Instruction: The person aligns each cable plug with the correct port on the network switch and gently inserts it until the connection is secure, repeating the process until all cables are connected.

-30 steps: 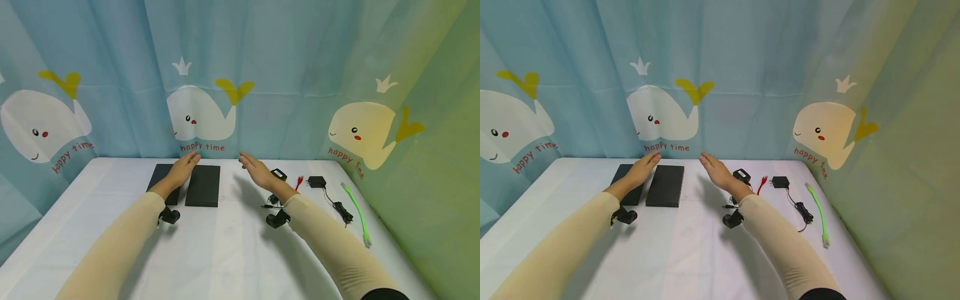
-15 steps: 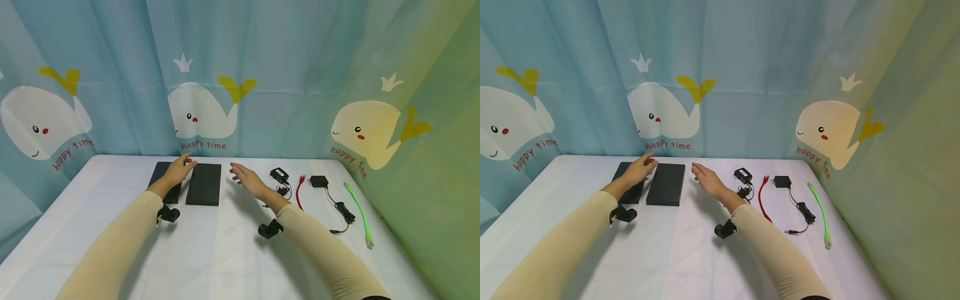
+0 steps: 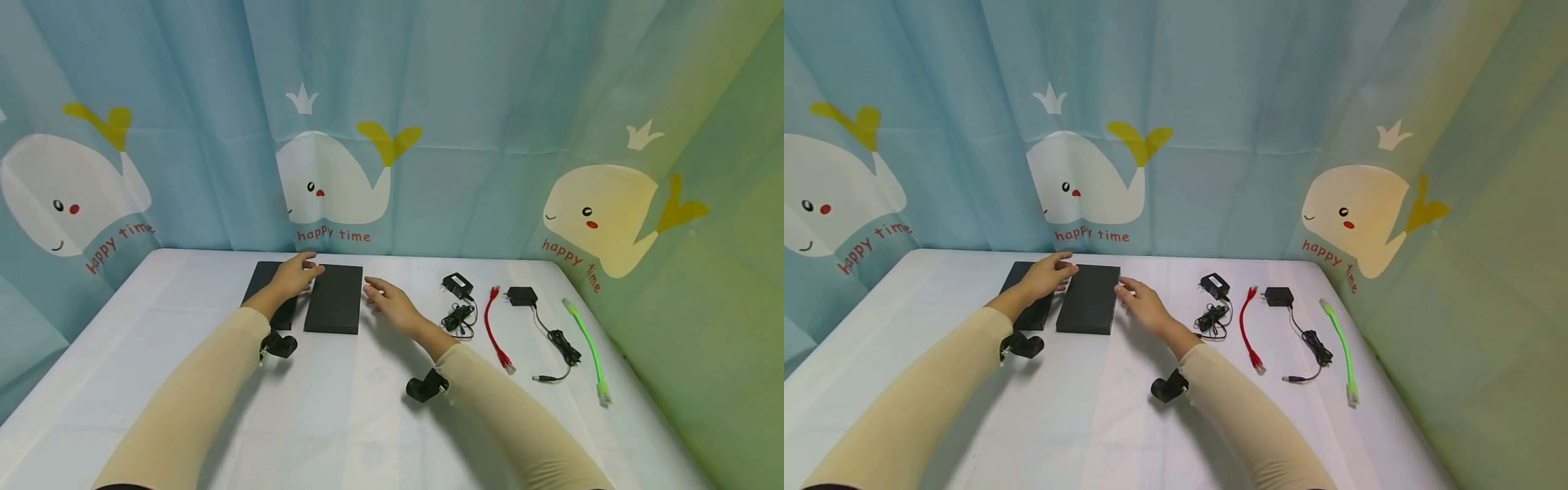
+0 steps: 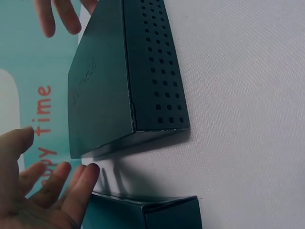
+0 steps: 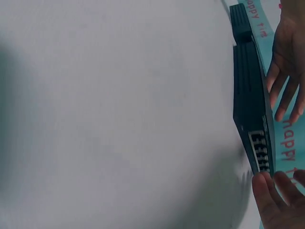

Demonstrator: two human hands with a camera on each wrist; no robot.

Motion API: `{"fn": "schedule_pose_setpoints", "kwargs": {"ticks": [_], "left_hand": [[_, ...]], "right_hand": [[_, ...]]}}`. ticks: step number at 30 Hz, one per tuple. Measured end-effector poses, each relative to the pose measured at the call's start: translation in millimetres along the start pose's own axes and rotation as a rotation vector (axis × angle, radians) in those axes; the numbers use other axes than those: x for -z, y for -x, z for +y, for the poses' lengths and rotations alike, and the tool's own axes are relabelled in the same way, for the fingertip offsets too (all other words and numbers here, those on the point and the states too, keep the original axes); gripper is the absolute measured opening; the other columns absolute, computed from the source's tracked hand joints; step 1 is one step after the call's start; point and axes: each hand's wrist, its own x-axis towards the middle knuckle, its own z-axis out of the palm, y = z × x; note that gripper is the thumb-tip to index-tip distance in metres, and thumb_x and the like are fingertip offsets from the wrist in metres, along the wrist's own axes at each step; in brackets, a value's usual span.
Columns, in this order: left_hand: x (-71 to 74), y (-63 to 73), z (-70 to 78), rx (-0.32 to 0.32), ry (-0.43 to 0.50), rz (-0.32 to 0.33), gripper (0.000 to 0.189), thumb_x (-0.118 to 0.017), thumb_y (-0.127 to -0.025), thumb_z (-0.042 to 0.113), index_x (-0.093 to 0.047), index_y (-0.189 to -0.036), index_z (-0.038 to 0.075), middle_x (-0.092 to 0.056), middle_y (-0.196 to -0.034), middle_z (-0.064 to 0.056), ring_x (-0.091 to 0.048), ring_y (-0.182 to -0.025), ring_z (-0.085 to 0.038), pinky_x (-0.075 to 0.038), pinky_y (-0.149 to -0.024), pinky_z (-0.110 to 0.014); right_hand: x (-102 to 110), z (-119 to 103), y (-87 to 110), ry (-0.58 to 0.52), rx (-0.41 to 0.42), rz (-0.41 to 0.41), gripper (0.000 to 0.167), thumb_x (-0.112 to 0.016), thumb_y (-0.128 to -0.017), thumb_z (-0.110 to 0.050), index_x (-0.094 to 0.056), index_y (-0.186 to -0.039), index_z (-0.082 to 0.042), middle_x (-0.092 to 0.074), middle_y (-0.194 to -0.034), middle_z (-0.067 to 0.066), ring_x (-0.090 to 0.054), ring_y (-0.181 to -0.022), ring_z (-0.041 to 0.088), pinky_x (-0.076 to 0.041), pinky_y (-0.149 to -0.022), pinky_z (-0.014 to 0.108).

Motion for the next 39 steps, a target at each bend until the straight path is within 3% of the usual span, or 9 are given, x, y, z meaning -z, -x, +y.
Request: {"fn": "schedule_pose_setpoints", "kwargs": {"ticks": [5,9,14,27,39], "left_hand": [[-2.8,0.1,2.0,-0.021,-0.05,0.0,0.06,-0.053,-0.103,0.022,-0.029,-0.154,0.001,-0.044,-0.146,-0.025,-0.062,-0.114,-0.04,-0.056,-0.092,-0.044],[-5.8,-1.5,2.4,-0.026,-0.089,0.007,0.061,-0.057,-0.101,0.018,-0.031,-0.152,0.0,-0.046,-0.145,-0.025,-0.063,-0.112,-0.037,-0.056,-0.091,-0.041],[-7.1,-1.9,3.2,-0.021,-0.113,0.013,0.059,-0.059,-0.099,0.013,-0.034,-0.151,-0.001,-0.047,-0.144,-0.025,-0.065,-0.107,-0.036,-0.058,-0.088,-0.039],[-4.9,-0.8,1.8,-0.036,-0.177,0.029,0.059,-0.063,-0.095,0.005,-0.039,-0.149,-0.002,-0.052,-0.142,-0.023,-0.07,-0.096,-0.032,-0.059,-0.08,-0.036],[-8.4,-4.4,-0.7,-0.025,-0.185,0.035,0.055,-0.064,-0.094,0.004,-0.044,-0.145,-0.003,-0.052,-0.142,-0.022,-0.071,-0.096,-0.031,-0.06,-0.079,-0.034]], "right_hand": [[-9.2,-3.4,0.6,-0.124,-0.021,0.026,0.052,-0.05,-0.105,-0.022,-0.038,-0.147,0.007,-0.05,-0.138,0.024,-0.062,-0.11,0.04,-0.057,-0.087,0.042],[-15.0,-2.8,-0.4,-0.138,-0.036,0.055,0.053,-0.054,-0.103,-0.021,-0.04,-0.145,0.008,-0.053,-0.135,0.025,-0.064,-0.105,0.039,-0.059,-0.082,0.038],[-20.0,-3.1,-0.6,-0.153,-0.067,0.069,0.055,-0.058,-0.101,-0.018,-0.04,-0.145,0.01,-0.054,-0.132,0.025,-0.063,-0.111,0.038,-0.06,-0.08,0.037],[-30.2,-4.8,-2.0,-0.11,-0.138,0.126,0.056,-0.07,-0.091,-0.007,-0.048,-0.141,0.007,-0.058,-0.128,0.022,-0.063,-0.111,0.032,-0.061,-0.072,0.029],[-31.5,0.3,-1.9,-0.098,-0.132,0.148,0.057,-0.073,-0.088,-0.003,-0.051,-0.139,0.005,-0.06,-0.123,0.02,-0.067,-0.105,0.03,-0.061,-0.071,0.029]]}}
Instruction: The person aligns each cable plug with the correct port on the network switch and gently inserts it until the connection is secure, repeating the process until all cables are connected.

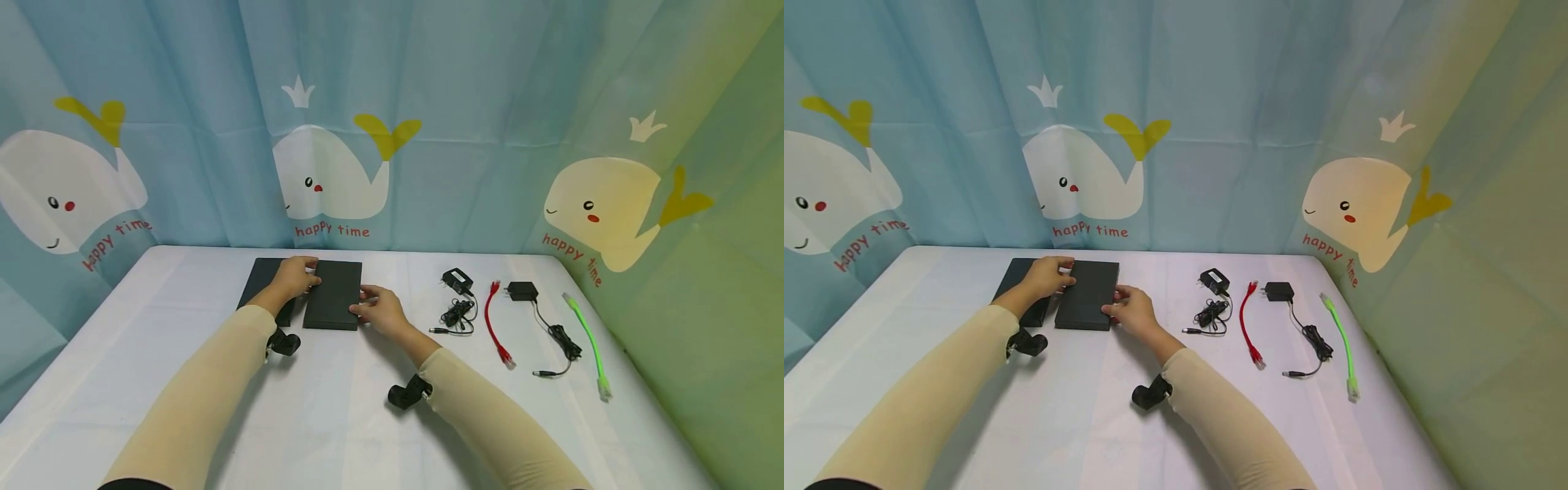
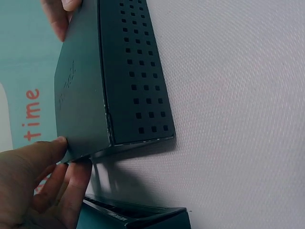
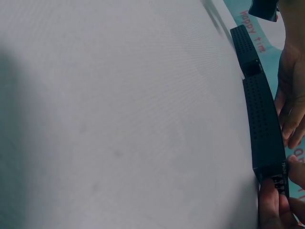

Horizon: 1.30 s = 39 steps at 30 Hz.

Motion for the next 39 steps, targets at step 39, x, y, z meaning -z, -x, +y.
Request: {"fn": "schedule_pose_setpoints", "kwargs": {"ticks": [39], "left_hand": [[-22.4,0.9,7.8,0.072,0.195,-0.06,0.053,-0.064,-0.097,0.01,-0.046,-0.145,0.0,-0.056,-0.134,-0.022,-0.063,-0.114,-0.033,-0.059,-0.084,-0.035]], "right_hand": [[22.6,14.4,23.3,-0.047,0.0,0.053,0.052,-0.073,-0.086,0.002,-0.056,-0.134,0.006,-0.063,-0.118,0.022,-0.07,-0.092,0.026,-0.061,-0.07,0.03]]}}
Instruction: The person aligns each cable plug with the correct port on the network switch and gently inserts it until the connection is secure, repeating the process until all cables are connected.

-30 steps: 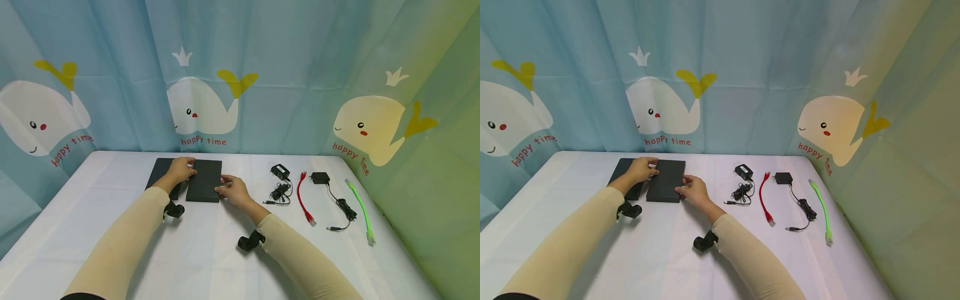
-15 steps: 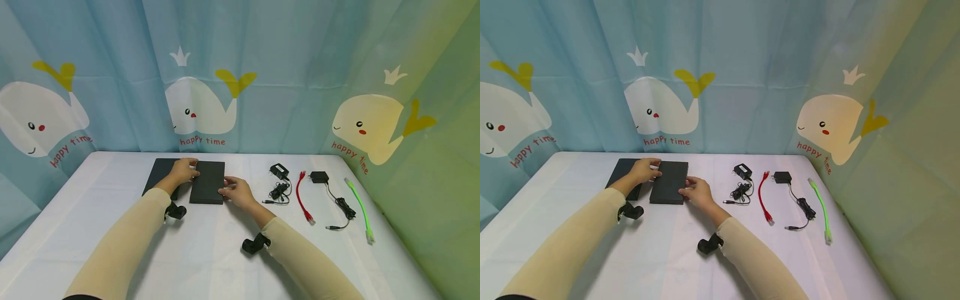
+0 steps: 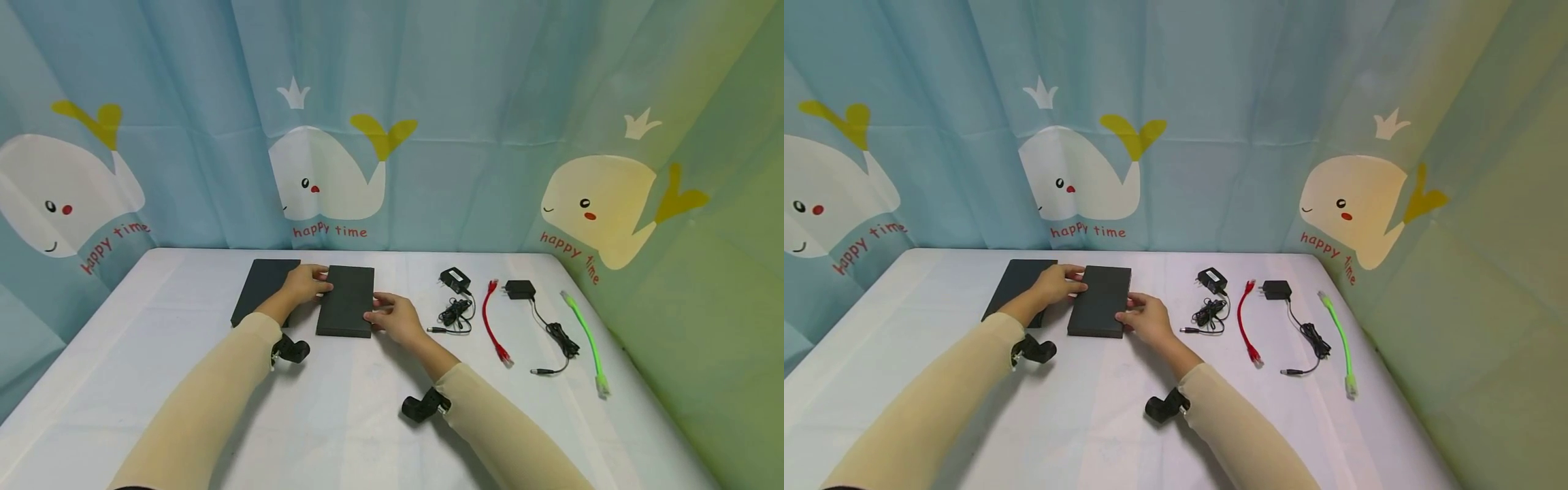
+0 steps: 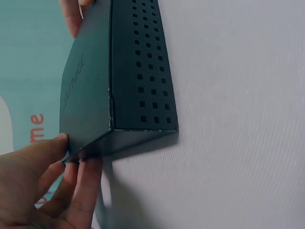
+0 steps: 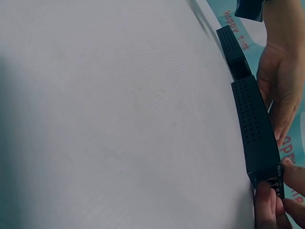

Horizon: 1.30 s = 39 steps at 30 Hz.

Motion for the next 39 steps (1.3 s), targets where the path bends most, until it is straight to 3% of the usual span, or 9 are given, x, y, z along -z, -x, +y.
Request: {"fn": "schedule_pose_setpoints", "kwargs": {"ticks": [8,13,21,28,33,39], "left_hand": [[-7.6,5.3,1.0,0.061,0.19,-0.026,0.053,-0.064,-0.096,0.009,-0.045,-0.146,0.001,-0.053,-0.139,-0.023,-0.059,-0.119,-0.034,-0.061,-0.075,-0.03],[-13.9,7.4,2.2,0.088,0.261,-0.02,0.053,-0.065,-0.096,0.009,-0.047,-0.145,0.003,-0.053,-0.139,-0.022,-0.06,-0.115,-0.033,-0.061,-0.069,-0.028],[-24.5,13.1,3.4,0.13,0.319,0.004,0.046,-0.065,-0.096,0.011,-0.053,-0.14,0.002,-0.055,-0.139,-0.019,-0.06,-0.114,-0.029,-0.059,-0.07,-0.022],[-29.6,20.6,2.7,0.114,0.346,0.021,0.046,-0.064,-0.097,0.012,-0.053,-0.141,0.004,-0.056,-0.137,-0.019,-0.061,-0.105,-0.023,-0.058,-0.07,-0.02],[-30.7,27.7,3.5,0.111,0.354,0.016,0.047,-0.064,-0.097,0.012,-0.052,-0.142,0.005,-0.056,-0.134,-0.019,-0.06,-0.101,-0.021,-0.059,-0.071,-0.022],[-31.0,35.3,0.0,0.107,0.365,0.002,0.048,-0.065,-0.097,0.014,-0.051,-0.143,0.007,-0.053,-0.137,-0.019,-0.059,-0.109,-0.025,-0.06,-0.072,-0.024]], "right_hand": [[2.9,2.5,6.2,-0.018,-0.033,0.028,0.052,-0.074,-0.085,0.001,-0.057,-0.134,0.005,-0.063,-0.116,0.02,-0.07,-0.086,0.02,-0.061,-0.071,0.03],[6.7,5.4,11.2,-0.027,-0.04,0.038,0.051,-0.074,-0.085,0.002,-0.058,-0.133,0.005,-0.063,-0.116,0.02,-0.071,-0.088,0.021,-0.061,-0.071,0.03],[13.1,6.9,20.1,-0.048,-0.056,0.052,0.049,-0.073,-0.085,0.003,-0.059,-0.132,0.004,-0.064,-0.114,0.019,-0.07,-0.085,0.019,-0.061,-0.07,0.03],[16.3,7.2,26.1,-0.047,-0.04,0.048,0.049,-0.073,-0.086,0.002,-0.058,-0.133,0.007,-0.063,-0.116,0.023,-0.071,-0.087,0.025,-0.062,-0.071,0.035],[17.3,7.6,29.5,-0.053,-0.039,0.053,0.049,-0.073,-0.085,0.003,-0.058,-0.132,0.007,-0.063,-0.115,0.023,-0.07,-0.086,0.022,-0.062,-0.071,0.034],[17.4,5.5,35.4,-0.037,-0.046,0.057,0.048,-0.075,-0.084,0.002,-0.061,-0.13,0.005,-0.065,-0.111,0.019,-0.07,-0.082,0.016,-0.061,-0.068,0.031]]}}
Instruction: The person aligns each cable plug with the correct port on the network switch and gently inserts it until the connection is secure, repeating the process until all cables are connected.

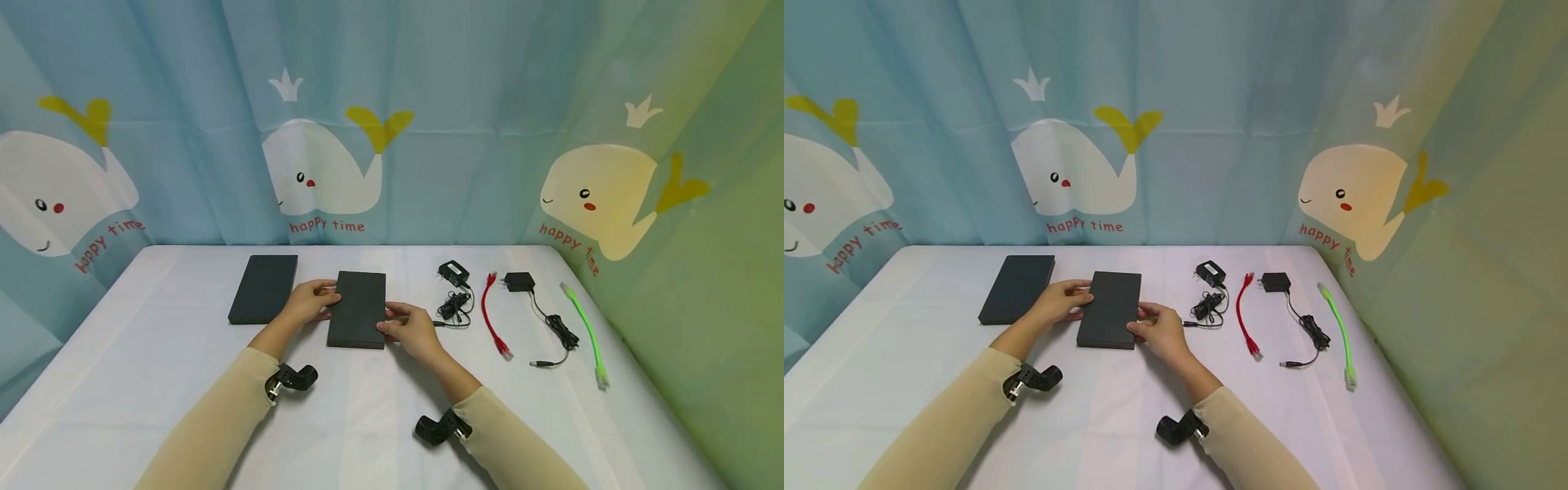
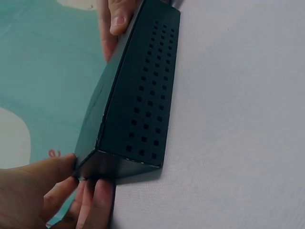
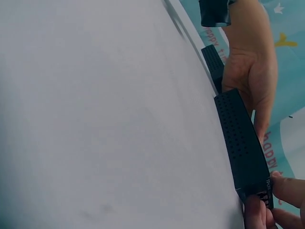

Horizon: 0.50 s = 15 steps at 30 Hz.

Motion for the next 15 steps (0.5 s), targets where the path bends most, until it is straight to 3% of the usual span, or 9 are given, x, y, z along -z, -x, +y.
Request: {"fn": "schedule_pose_setpoints", "kwargs": {"ticks": [15], "left_hand": [[-1.3,7.0,-7.1,-0.035,0.005,-0.017,0.048,-0.063,-0.098,0.014,-0.051,-0.144,0.007,-0.054,-0.137,-0.02,-0.06,-0.115,-0.029,-0.06,-0.077,-0.028]], "right_hand": [[-0.4,2.6,5.8,-0.006,-0.014,-0.002,0.048,-0.075,-0.084,0.003,-0.061,-0.13,0.004,-0.065,-0.11,0.017,-0.07,-0.08,0.018,-0.061,-0.067,0.032]]}}
